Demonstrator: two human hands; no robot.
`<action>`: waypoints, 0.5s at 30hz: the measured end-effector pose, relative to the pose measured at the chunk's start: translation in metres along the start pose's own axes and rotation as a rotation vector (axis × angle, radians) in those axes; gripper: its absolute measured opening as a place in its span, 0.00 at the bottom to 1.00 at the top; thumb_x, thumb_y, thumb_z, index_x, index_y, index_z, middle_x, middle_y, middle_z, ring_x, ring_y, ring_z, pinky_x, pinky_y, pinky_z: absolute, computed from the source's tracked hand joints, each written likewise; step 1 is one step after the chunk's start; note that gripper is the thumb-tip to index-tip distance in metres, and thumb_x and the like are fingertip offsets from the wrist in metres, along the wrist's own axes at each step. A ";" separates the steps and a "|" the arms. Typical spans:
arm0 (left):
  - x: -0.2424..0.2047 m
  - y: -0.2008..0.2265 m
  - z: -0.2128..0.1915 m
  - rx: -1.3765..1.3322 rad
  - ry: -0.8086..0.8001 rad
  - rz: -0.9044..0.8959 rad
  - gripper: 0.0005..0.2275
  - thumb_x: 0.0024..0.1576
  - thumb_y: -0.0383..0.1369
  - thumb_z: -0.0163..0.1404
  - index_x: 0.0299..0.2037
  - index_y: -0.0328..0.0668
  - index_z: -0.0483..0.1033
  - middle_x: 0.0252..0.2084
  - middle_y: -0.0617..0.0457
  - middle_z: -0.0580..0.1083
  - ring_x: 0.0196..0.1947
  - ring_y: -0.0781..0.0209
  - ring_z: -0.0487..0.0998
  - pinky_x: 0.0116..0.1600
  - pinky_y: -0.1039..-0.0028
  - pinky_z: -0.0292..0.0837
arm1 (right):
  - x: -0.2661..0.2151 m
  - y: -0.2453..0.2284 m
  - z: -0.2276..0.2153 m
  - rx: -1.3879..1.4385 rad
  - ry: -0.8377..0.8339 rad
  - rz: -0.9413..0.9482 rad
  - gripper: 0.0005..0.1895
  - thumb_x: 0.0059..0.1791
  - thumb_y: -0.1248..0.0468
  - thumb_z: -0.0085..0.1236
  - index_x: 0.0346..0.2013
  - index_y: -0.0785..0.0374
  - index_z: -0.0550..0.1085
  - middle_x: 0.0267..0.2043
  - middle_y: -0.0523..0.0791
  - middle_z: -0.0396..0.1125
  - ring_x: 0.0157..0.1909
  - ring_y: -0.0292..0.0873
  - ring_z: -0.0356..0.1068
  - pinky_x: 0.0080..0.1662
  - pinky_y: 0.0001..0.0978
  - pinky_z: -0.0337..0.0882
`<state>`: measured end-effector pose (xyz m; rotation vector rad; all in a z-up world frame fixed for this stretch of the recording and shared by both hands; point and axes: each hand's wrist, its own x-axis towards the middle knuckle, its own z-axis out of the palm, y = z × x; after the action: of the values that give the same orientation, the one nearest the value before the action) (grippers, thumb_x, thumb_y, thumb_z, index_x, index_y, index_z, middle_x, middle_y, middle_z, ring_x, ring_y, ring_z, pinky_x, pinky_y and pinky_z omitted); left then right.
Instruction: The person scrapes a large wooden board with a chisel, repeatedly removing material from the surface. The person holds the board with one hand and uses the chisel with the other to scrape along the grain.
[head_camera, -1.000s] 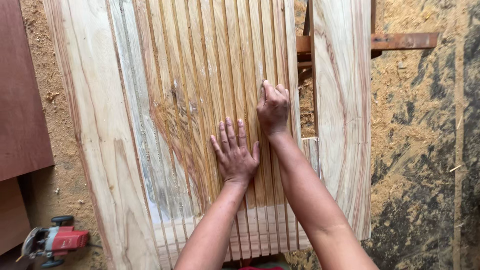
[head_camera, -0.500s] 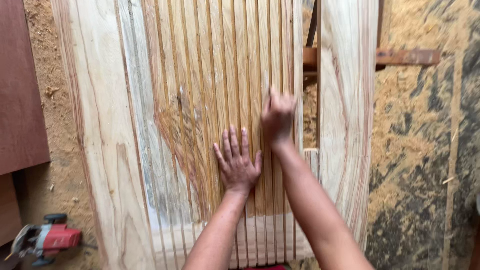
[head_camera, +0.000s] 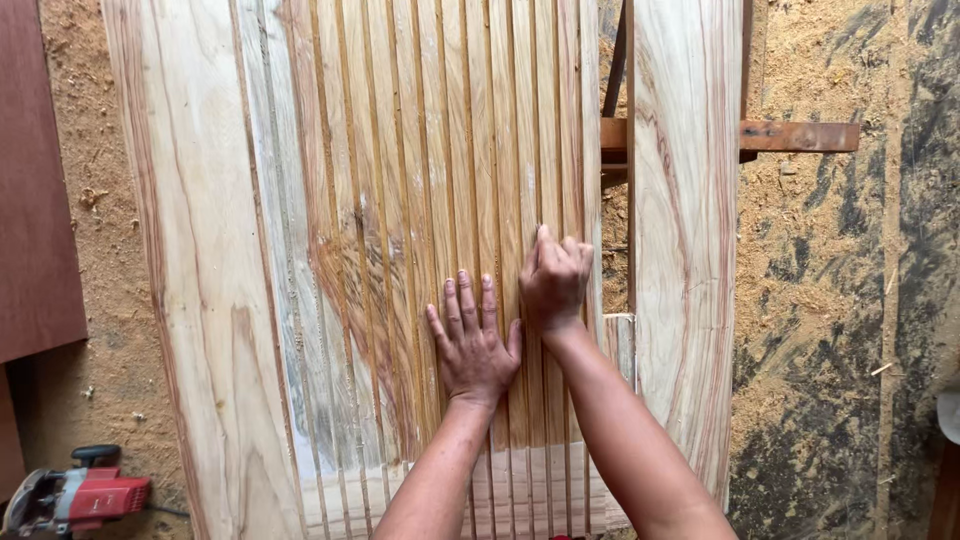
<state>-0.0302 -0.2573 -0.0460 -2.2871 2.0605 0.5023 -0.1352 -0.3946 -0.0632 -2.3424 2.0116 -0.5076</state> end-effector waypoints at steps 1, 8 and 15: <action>-0.003 0.002 0.000 -0.008 -0.007 -0.008 0.35 0.63 0.56 0.33 0.77 0.50 0.41 0.79 0.42 0.41 0.78 0.45 0.40 0.76 0.42 0.28 | 0.003 0.004 0.006 0.026 0.002 -0.007 0.11 0.55 0.69 0.53 0.50 0.72 0.76 0.25 0.48 0.70 0.29 0.41 0.63 0.46 0.38 0.64; -0.002 -0.001 0.002 0.023 0.001 0.004 0.34 0.63 0.56 0.33 0.77 0.51 0.41 0.79 0.43 0.42 0.78 0.45 0.41 0.76 0.43 0.29 | 0.056 0.017 0.051 0.102 0.066 0.023 0.07 0.52 0.72 0.49 0.31 0.60 0.72 0.22 0.47 0.64 0.29 0.42 0.60 0.41 0.38 0.59; -0.001 0.003 -0.004 0.029 -0.012 0.012 0.35 0.63 0.55 0.33 0.77 0.48 0.41 0.78 0.40 0.43 0.78 0.43 0.41 0.75 0.42 0.30 | 0.046 0.015 0.029 0.203 0.021 -0.002 0.11 0.56 0.70 0.47 0.31 0.64 0.74 0.16 0.47 0.60 0.20 0.41 0.53 0.35 0.38 0.57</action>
<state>-0.0328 -0.2576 -0.0417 -2.2520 2.0636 0.4822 -0.1370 -0.4473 -0.0837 -2.2292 1.8671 -0.7031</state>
